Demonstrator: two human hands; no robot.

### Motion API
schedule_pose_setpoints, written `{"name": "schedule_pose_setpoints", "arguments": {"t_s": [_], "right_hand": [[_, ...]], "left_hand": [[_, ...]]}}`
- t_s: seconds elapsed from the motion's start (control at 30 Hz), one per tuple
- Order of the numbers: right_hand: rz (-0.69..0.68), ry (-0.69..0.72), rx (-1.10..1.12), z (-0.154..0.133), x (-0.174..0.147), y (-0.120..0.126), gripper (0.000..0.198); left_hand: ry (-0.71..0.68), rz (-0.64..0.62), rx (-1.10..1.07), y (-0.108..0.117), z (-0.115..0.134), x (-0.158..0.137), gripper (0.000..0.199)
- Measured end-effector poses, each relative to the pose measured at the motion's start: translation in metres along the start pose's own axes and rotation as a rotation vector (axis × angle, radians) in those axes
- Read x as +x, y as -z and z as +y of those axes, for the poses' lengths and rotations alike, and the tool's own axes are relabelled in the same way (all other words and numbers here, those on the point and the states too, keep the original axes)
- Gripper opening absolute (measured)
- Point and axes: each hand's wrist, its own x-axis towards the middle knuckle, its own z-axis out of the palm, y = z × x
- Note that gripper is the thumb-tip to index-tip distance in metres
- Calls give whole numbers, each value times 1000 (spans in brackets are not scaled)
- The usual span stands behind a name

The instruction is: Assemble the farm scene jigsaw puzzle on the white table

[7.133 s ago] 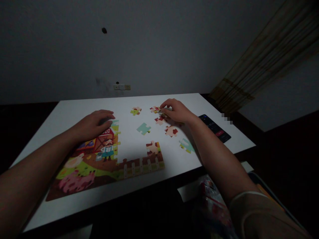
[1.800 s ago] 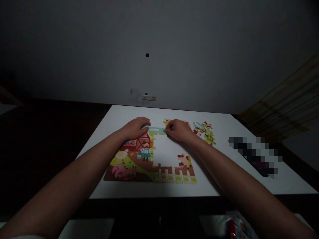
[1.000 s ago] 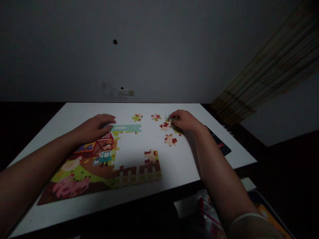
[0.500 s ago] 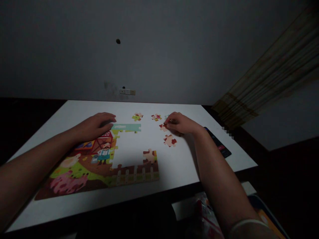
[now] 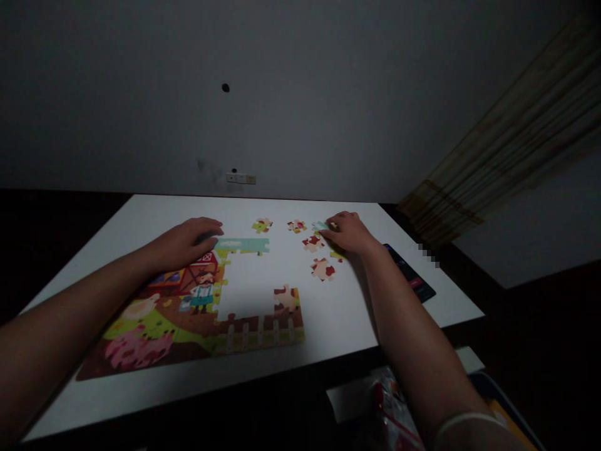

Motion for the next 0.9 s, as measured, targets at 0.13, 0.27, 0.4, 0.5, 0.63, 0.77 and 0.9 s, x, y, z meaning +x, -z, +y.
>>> {"name": "schedule_pose_setpoints", "arguments": {"t_s": [0.13, 0.27, 0.4, 0.5, 0.63, 0.77, 0.9], "right_hand": [[-18, 11, 84, -4, 2, -3, 32], [113, -102, 338, -9, 4, -1, 22], [165, -19, 764, -42, 3, -2, 17], [27, 97, 869, -75, 2, -7, 22], [-10, 204, 658, -103, 3, -13, 23], [-28, 259, 525, -109, 5, -11, 28], [-53, 309, 406, -110, 5, -8, 29]], "left_hand": [[2, -3, 1, 0, 0, -1, 54], [15, -10, -14, 0, 1, -1, 50], [10, 33, -39, -1, 1, -1, 46], [5, 38, -55, -2, 2, -2, 43], [1, 41, -59, 0, 5, -4, 46], [20, 15, -72, 1, 7, -5, 45], [4, 27, -79, -1, 4, -5, 43]]}}
